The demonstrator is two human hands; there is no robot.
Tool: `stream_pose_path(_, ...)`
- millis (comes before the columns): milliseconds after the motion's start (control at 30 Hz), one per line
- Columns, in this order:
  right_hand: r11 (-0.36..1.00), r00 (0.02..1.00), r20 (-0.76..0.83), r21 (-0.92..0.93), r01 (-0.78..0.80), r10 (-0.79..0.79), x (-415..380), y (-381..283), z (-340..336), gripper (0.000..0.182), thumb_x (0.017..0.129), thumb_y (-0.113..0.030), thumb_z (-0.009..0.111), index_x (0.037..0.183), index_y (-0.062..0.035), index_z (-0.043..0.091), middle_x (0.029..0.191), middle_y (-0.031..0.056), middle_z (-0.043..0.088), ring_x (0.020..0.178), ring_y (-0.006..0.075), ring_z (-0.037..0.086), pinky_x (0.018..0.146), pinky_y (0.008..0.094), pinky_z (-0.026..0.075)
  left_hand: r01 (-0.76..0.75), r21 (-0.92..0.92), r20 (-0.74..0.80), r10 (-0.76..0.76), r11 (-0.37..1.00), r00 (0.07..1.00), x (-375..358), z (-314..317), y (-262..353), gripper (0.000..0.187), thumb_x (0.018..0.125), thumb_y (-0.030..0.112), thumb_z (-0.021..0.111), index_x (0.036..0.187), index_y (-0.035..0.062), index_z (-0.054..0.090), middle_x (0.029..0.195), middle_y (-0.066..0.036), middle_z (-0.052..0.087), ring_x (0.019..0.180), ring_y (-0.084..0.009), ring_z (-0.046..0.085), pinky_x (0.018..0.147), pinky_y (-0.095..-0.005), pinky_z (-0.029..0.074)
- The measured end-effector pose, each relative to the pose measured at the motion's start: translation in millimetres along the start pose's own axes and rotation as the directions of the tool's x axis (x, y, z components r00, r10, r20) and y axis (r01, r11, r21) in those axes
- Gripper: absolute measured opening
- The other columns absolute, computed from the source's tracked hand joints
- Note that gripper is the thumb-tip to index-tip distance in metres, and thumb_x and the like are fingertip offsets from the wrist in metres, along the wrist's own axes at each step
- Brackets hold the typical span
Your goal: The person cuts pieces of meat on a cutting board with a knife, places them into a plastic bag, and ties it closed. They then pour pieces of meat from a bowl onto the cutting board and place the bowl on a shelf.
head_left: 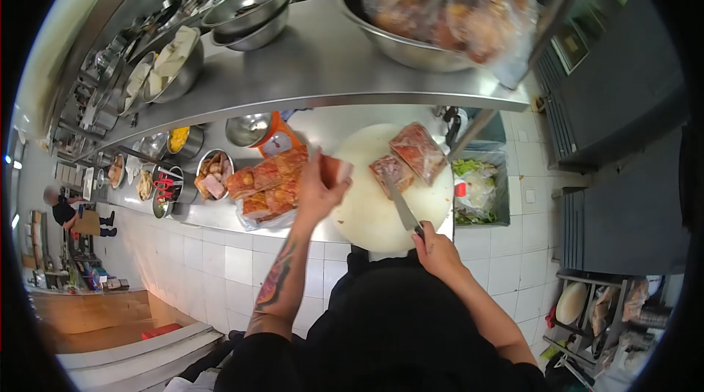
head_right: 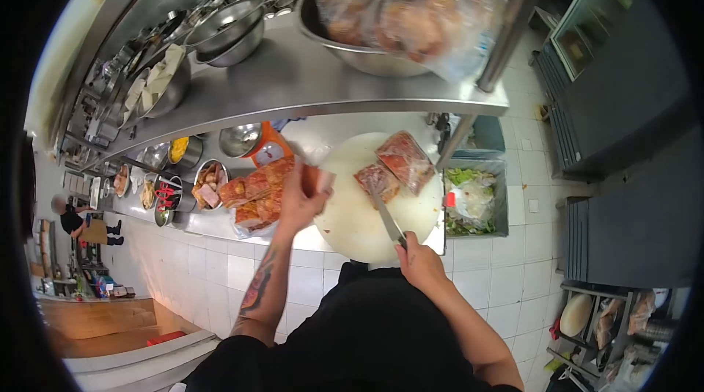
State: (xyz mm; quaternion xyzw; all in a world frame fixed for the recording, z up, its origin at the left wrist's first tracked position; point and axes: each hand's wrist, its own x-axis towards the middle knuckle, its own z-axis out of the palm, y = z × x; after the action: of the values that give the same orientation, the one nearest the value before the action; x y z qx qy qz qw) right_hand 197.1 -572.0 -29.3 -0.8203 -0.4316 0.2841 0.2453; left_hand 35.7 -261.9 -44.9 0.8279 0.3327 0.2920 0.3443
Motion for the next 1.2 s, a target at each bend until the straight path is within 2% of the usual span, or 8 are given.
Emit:
stream_pose_path(133, 0.994, 0.992, -0.055, 0.008, -0.113, 0.114, -5, -14, 5, 0.039, 0.110, -0.031, 0.058, 0.134, -0.0014, 0.054, 0.082, 0.0298, 0.073, 0.078, 0.0522, 0.072, 0.073, 0.0613, 0.057, -0.064, -0.361, -0.130, 0.017, 0.930, 0.991, 102, -120, 1, 0.058, 0.084, 0.011, 0.082, 0.132, -0.0010, 0.053, 0.114, -0.011, 0.067, 0.094, -0.0202, 0.066, 0.084, -0.0357, 0.055)
stream_pose_path(267, 0.987, 0.982, -0.107, -0.018, -0.157, 0.155, -7, -26, 11, 0.040, 0.109, -0.030, 0.059, 0.137, -0.0009, 0.055, 0.083, 0.0303, 0.073, 0.080, 0.0526, 0.072, 0.074, 0.0609, 0.057, 0.313, 0.313, 0.205, -0.385, 0.897, 0.900, 201, -182, -128, 0.025, 0.091, 0.026, 0.076, 0.101, 0.0046, 0.068, 0.084, -0.010, 0.070, 0.068, -0.0147, 0.064, 0.065, -0.0341, 0.053)
stream_pose_path(333, 0.981, 0.977, -0.096, -0.028, -0.193, 0.189, -8, -35, 11, 0.041, 0.109, -0.027, 0.061, 0.138, 0.0008, 0.053, 0.088, 0.0306, 0.074, 0.084, 0.0528, 0.072, 0.075, 0.0602, 0.056, -0.138, 0.495, 0.394, -0.081, 0.858, 0.916, 211, -180, -145, 0.027, 0.092, 0.027, 0.076, 0.080, 0.0037, 0.067, 0.057, -0.003, 0.060, 0.054, -0.0140, 0.061, 0.052, -0.0323, 0.045)
stream_pose_path(533, 0.971, 0.959, -0.160, -0.016, -0.239, 0.234, -11, -40, 21, 0.041, 0.109, -0.028, 0.058, 0.138, 0.0004, 0.053, 0.082, 0.0311, 0.073, 0.079, 0.0537, 0.071, 0.073, 0.0614, 0.056, 0.038, 0.371, 0.274, -0.149, 0.928, 0.950, 200, -157, -170, 0.028, 0.089, 0.031, 0.079, 0.097, 0.0038, 0.075, 0.076, -0.010, 0.073, 0.070, -0.0232, 0.071, 0.067, -0.0370, 0.056)
stream_pose_path(600, 0.973, 0.963, -0.150, -0.020, -0.232, 0.226, -11, -41, 21, 0.041, 0.109, -0.028, 0.058, 0.138, 0.0012, 0.053, 0.082, 0.0319, 0.072, 0.078, 0.0541, 0.071, 0.073, 0.0616, 0.055, -0.452, 0.405, 0.187, 0.412, 0.794, 0.892, 204, -146, -200, 0.034, 0.087, 0.029, 0.079, 0.112, 0.0063, 0.075, 0.101, -0.016, 0.076, 0.095, -0.0367, 0.073, 0.087, -0.0476, 0.058)
stream_pose_path(833, 0.971, 0.960, -0.163, -0.039, -0.235, 0.226, -11, -43, 22, 0.042, 0.109, -0.028, 0.058, 0.138, 0.0017, 0.053, 0.083, 0.0317, 0.072, 0.079, 0.0539, 0.071, 0.073, 0.0613, 0.055, -0.376, 0.396, 0.193, 0.325, 0.838, 0.926, 196, -148, -193, 0.036, 0.089, 0.032, 0.080, 0.113, 0.0071, 0.074, 0.100, -0.015, 0.075, 0.096, -0.0381, 0.071, 0.088, -0.0484, 0.056)
stream_pose_path(900, 0.973, 0.962, -0.165, -0.034, -0.226, 0.218, -11, -42, 23, 0.042, 0.109, -0.028, 0.058, 0.138, 0.0018, 0.053, 0.084, 0.0316, 0.073, 0.079, 0.0537, 0.071, 0.073, 0.0612, 0.055, -0.087, 0.451, 0.360, -0.092, 0.888, 0.929, 198, -156, -179, 0.053, 0.093, 0.043, 0.077, 0.133, 0.0086, 0.069, 0.125, -0.018, 0.075, 0.117, -0.0389, 0.069, 0.102, -0.0470, 0.053)
stream_pose_path(1200, 0.969, 0.955, -0.189, -0.047, -0.241, 0.229, -12, -43, 23, 0.041, 0.108, -0.029, 0.062, 0.137, -0.0017, 0.055, 0.083, 0.0289, 0.073, 0.079, 0.0511, 0.072, 0.072, 0.0585, 0.056, -0.229, 0.485, 0.224, 0.134, 0.844, 0.965, 193, -164, -180, 0.051, 0.096, 0.046, 0.075, 0.133, 0.0109, 0.071, 0.126, -0.017, 0.075, 0.119, -0.0391, 0.070, 0.102, -0.0463, 0.054)
